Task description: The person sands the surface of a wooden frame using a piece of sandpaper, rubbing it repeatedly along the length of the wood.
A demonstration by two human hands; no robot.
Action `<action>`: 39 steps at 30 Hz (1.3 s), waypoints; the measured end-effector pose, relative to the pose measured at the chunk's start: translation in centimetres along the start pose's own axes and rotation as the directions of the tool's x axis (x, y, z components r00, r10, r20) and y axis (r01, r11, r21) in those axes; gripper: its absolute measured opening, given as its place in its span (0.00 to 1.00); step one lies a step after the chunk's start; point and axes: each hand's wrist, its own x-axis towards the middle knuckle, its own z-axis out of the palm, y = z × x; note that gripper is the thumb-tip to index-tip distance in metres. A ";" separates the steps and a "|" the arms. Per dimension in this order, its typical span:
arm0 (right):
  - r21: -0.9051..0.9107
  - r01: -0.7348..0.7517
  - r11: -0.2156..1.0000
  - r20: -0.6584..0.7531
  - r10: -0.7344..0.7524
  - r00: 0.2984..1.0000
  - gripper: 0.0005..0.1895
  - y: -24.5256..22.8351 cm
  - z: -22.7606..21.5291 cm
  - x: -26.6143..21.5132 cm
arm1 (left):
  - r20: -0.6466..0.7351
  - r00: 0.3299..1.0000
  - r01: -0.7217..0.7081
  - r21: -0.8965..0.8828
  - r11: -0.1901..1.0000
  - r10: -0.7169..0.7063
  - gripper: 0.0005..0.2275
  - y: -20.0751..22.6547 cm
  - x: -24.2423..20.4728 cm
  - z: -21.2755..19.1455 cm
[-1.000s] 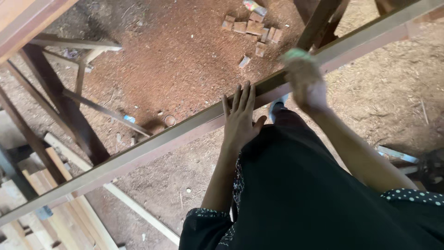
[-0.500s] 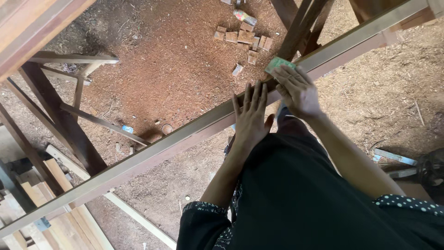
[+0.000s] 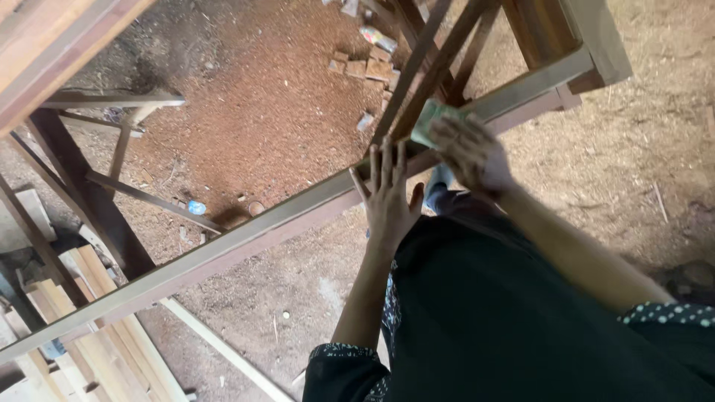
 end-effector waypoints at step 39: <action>0.105 0.008 0.994 0.457 -0.056 0.887 0.29 22.0 -13.1 -0.8 | 0.179 0.981 0.084 -0.054 0.995 -0.073 0.34 11.9 9.1 4.3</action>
